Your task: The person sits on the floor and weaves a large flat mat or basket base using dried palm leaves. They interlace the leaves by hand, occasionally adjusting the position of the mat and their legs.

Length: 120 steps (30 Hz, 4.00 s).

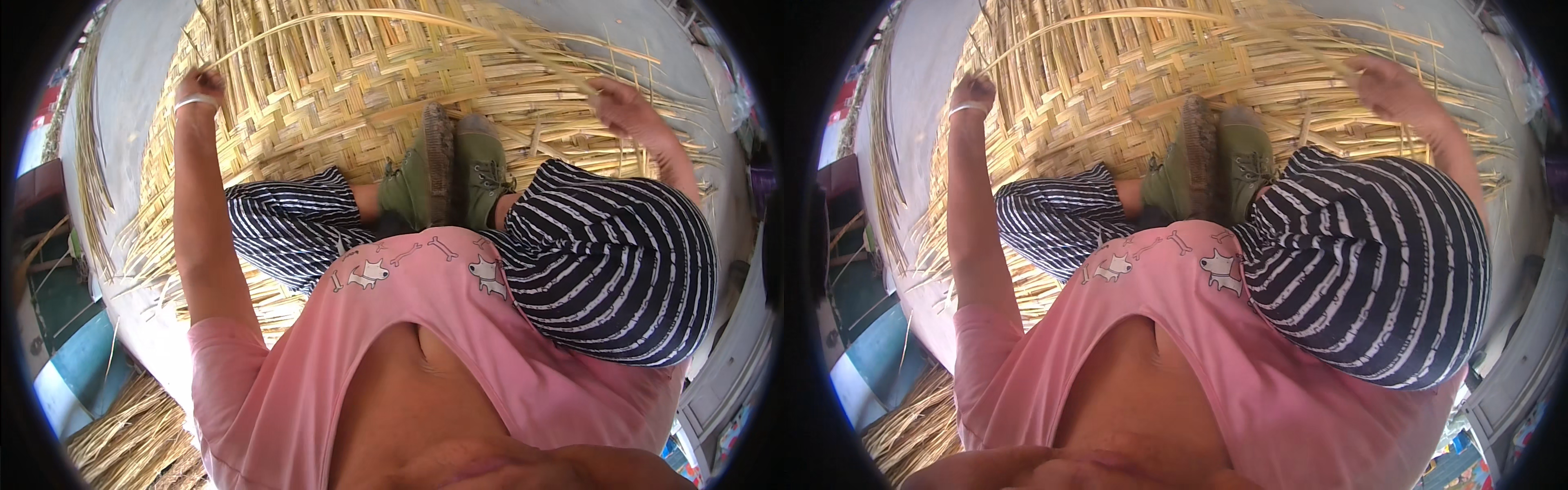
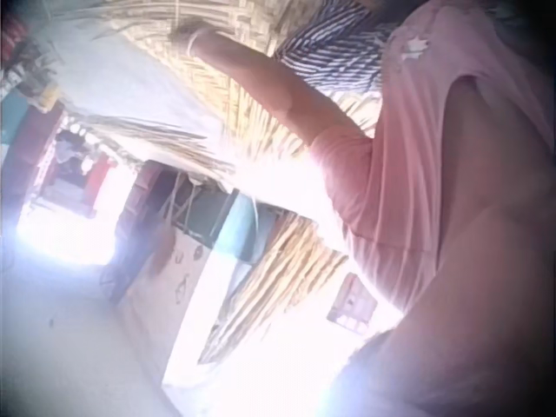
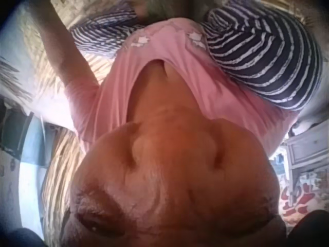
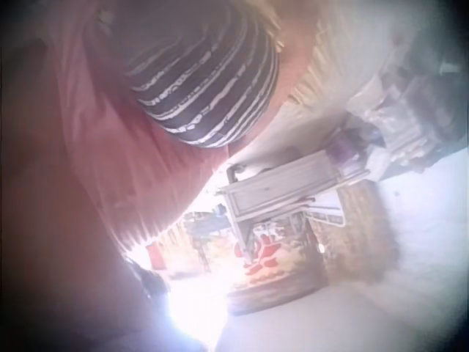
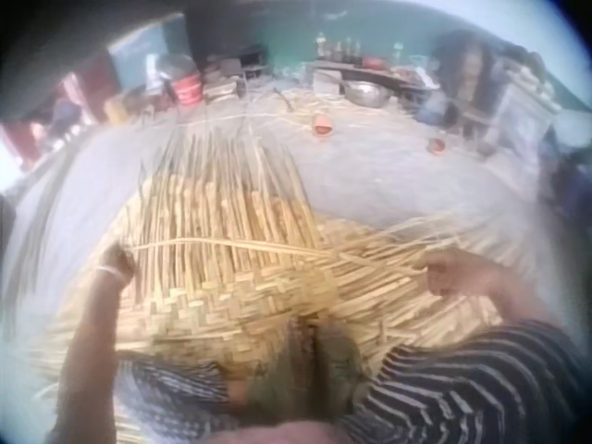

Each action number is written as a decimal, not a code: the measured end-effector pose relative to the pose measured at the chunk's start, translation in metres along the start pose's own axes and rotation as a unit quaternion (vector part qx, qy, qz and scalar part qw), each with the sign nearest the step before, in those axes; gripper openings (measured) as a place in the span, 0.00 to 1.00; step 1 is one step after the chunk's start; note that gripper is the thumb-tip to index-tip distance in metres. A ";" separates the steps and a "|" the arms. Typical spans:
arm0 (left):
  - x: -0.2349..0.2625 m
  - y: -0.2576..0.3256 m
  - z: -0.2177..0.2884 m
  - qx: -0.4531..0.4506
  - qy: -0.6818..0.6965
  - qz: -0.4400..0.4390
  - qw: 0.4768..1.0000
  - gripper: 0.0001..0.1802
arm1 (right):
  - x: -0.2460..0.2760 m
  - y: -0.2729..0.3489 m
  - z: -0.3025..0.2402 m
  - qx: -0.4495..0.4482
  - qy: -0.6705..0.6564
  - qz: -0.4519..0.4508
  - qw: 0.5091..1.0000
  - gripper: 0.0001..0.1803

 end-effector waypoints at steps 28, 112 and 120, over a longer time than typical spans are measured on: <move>0.217 0.049 0.128 -0.224 -0.034 0.116 0.967 0.12 | -0.087 -0.134 -0.079 0.226 0.375 0.009 0.899 0.19; -0.224 0.209 -0.117 -0.388 -0.605 -0.247 0.650 0.09 | -0.182 -0.132 -0.034 0.135 -0.333 0.021 0.933 0.18; -0.244 0.225 -0.124 -0.500 -0.667 -0.184 0.521 0.11 | -0.174 -0.125 -0.032 0.127 -0.328 0.055 0.934 0.18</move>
Point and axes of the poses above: each hand's wrist, its own y-axis away from the middle knuckle, its own x-axis out of the back of the hand, z = x × y, the point moved 7 cm from there along -y, towards the middle knuckle, and after that the axes turned 11 degrees about -y, right-handed, at the moved point
